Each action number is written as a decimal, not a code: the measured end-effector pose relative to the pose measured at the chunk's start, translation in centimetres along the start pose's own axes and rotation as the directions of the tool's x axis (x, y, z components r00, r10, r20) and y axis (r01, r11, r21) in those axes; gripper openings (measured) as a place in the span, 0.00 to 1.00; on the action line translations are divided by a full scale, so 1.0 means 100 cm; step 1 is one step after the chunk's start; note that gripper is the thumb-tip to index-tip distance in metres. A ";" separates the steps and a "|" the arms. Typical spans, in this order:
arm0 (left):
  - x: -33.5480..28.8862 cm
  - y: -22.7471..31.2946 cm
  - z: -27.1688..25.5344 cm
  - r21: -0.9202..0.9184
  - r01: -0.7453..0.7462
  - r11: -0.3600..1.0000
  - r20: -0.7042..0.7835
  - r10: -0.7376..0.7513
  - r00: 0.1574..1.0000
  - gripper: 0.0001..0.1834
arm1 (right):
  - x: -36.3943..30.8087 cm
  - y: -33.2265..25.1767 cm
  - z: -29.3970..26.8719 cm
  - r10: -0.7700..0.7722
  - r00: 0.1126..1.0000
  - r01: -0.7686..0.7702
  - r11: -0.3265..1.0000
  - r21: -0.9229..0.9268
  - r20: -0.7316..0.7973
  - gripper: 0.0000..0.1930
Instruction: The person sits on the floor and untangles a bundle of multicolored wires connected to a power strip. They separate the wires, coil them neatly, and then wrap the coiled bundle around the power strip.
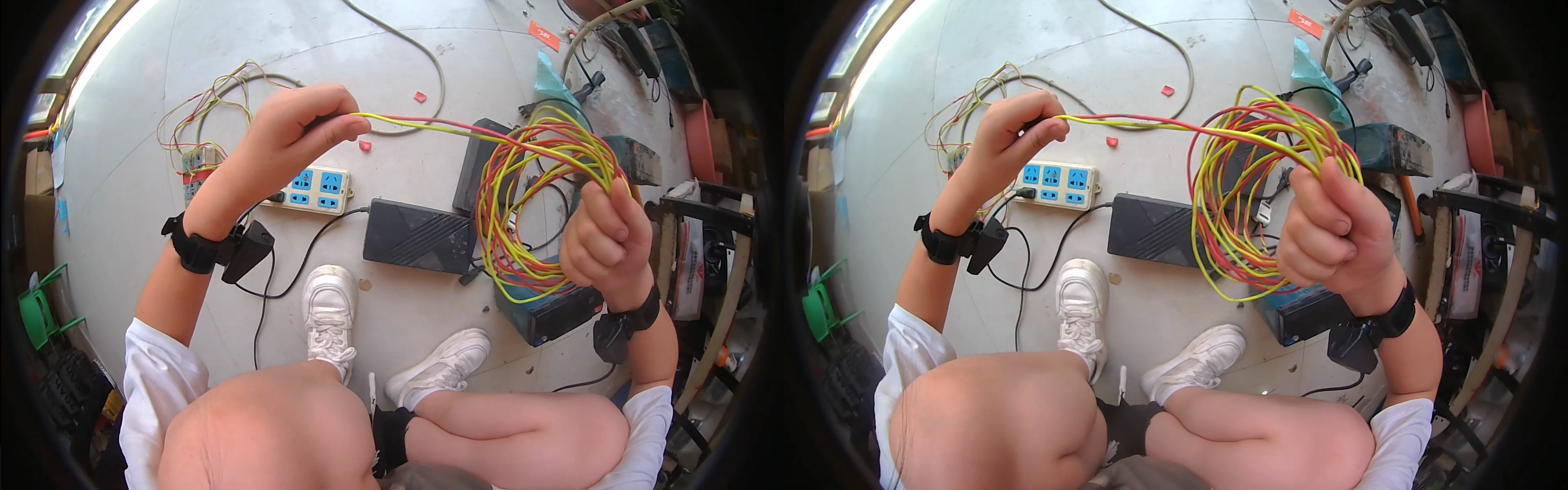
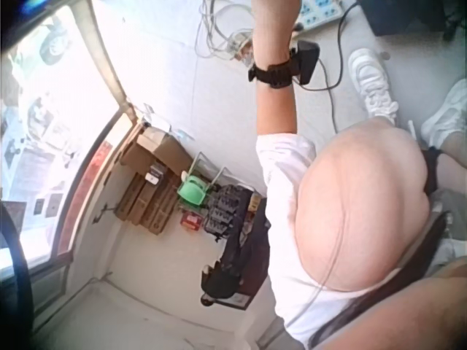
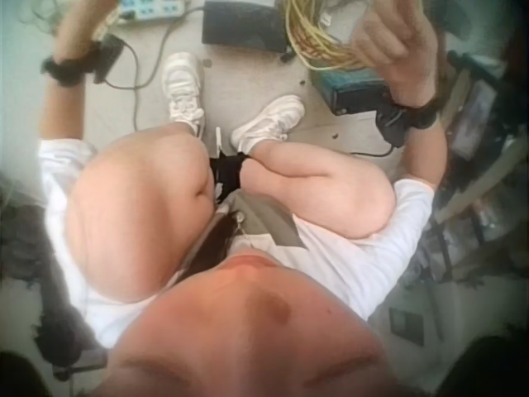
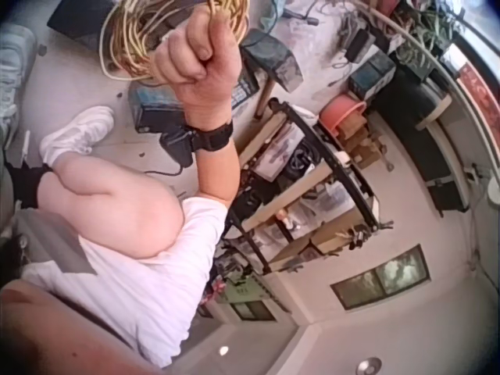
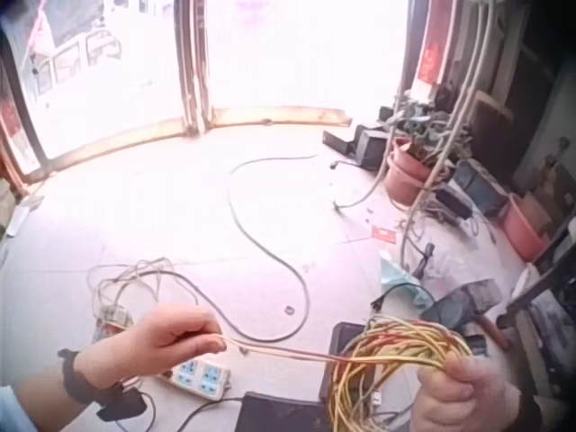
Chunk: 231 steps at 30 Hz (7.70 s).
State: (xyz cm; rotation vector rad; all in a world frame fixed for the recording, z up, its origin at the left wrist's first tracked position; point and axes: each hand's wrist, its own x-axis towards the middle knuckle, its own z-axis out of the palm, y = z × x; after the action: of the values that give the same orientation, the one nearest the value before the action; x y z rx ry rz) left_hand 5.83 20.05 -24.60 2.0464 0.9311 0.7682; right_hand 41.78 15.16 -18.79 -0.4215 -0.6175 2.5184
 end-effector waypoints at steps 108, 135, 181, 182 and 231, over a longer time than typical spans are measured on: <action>-0.053 0.103 0.036 0.319 -0.432 0.844 0.613 0.163 0.773 0.10 | 0.063 0.032 0.005 -0.350 0.915 0.312 0.929 -0.198 -0.200 0.10; -0.029 0.004 0.021 0.279 0.080 0.957 0.136 -0.122 0.983 0.07 | -0.028 -0.021 -0.015 -0.317 0.918 0.355 0.925 0.137 -0.240 0.20; -0.153 0.629 -0.393 0.191 0.632 0.751 0.272 -0.659 0.701 0.10 | 0.019 -0.347 0.633 -0.648 0.654 0.590 0.760 -0.274 -0.390 0.34; -0.165 0.630 -0.390 0.210 0.627 0.750 0.252 -0.661 0.707 0.10 | 0.019 -0.355 0.635 -0.654 0.644 0.602 0.753 -0.265 -0.397 0.44; 0.016 0.726 -0.293 0.193 0.543 0.817 -0.770 -0.217 0.600 0.07 | 0.025 -0.240 0.640 0.629 0.774 -0.613 0.714 -0.338 -0.075 0.12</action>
State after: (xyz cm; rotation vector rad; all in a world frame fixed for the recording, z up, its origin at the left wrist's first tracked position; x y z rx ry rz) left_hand 10.63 -0.68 50.77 1.7223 2.0900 1.2402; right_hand 23.51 13.05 47.10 -0.8211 -1.1006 3.0642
